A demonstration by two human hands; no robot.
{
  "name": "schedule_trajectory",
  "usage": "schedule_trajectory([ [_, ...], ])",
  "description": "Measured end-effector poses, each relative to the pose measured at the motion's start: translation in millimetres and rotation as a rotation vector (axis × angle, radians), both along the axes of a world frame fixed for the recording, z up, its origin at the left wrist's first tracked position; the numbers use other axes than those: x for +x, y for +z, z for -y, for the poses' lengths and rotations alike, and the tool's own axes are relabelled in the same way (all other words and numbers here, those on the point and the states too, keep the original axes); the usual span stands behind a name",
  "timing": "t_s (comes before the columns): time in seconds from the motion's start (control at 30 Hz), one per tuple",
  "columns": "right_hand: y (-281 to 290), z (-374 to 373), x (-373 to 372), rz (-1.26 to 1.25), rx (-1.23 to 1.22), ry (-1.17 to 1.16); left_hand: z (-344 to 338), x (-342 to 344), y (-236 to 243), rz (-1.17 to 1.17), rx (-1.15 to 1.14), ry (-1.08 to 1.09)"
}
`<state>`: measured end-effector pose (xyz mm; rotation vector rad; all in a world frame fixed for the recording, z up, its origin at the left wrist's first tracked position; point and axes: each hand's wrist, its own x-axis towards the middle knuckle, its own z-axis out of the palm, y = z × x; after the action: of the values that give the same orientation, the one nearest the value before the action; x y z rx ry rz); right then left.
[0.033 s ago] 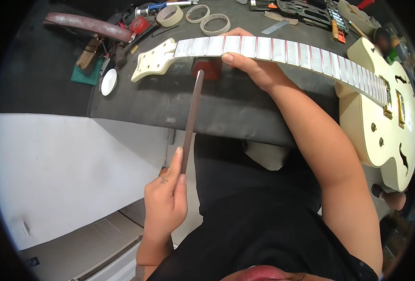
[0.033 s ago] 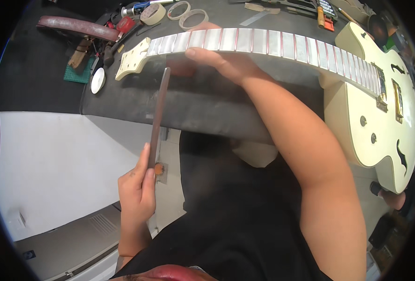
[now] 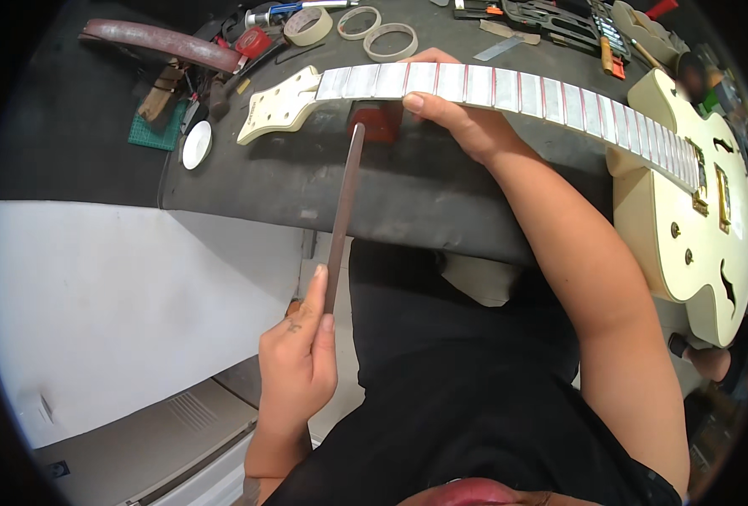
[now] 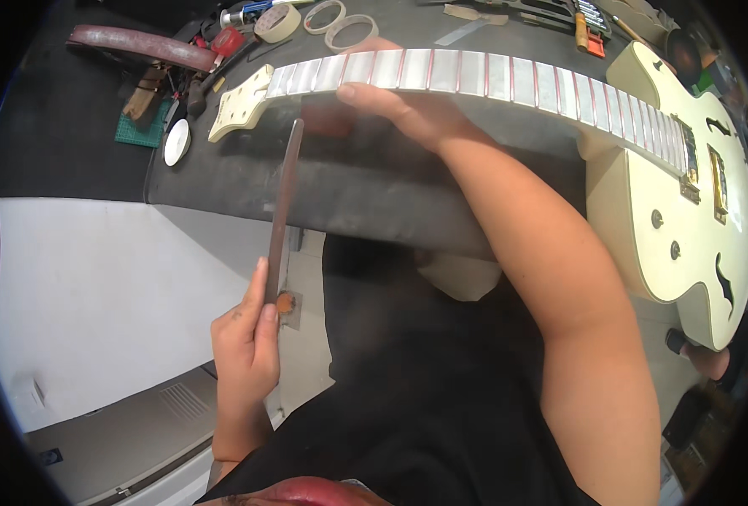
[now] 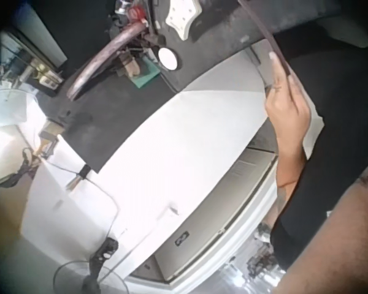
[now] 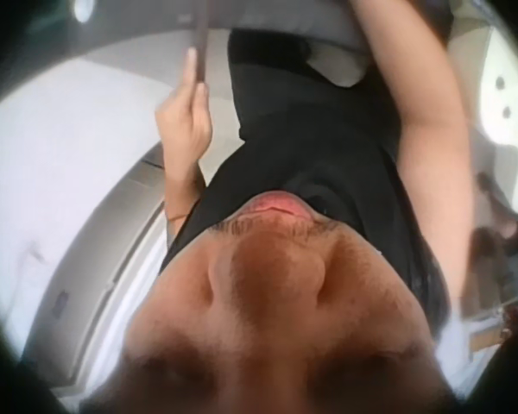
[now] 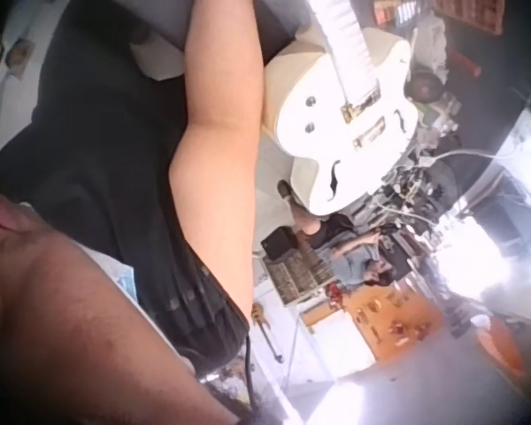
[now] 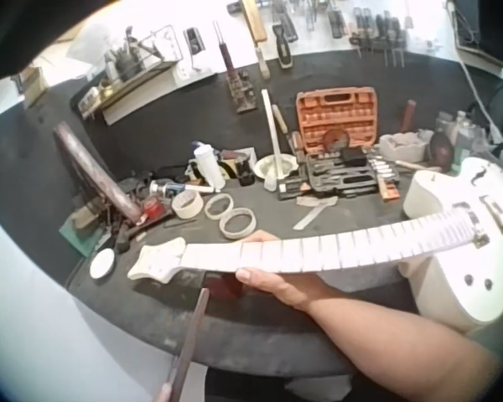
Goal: The person marks the edges of the fretboard on a white electric guitar with a red marker. They then use a metal file to smooth the fretboard edges, working methodically along the length of the neck.
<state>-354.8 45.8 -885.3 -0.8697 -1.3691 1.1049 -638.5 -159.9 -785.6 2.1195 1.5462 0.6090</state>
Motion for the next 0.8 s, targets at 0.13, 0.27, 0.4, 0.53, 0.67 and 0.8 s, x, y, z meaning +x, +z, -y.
schedule_trajectory([
  [0.13, -5, -3, 0, -0.029, 0.008, 0.001, -13, 10, 10, 0.021, -0.023, 0.025],
  [0.27, -2, -1, 4, 0.004, 0.0, 0.025, -20, 12, 1, 0.154, -0.092, 0.078],
  [0.4, -3, -2, 3, 0.008, 0.02, 0.018, -33, 21, 2, 0.121, -0.075, 0.043],
  [0.53, -8, -5, 2, -0.021, 0.042, 0.007, -85, 48, 13, 0.031, -0.066, 0.062],
  [0.67, -1, -3, -1, -0.06, 0.019, 0.075, -174, 84, 11, 0.04, 0.173, -0.05],
  [0.8, -6, -5, 7, -0.029, 0.019, 0.046, -128, 69, 20, 0.062, -0.063, 0.026],
])
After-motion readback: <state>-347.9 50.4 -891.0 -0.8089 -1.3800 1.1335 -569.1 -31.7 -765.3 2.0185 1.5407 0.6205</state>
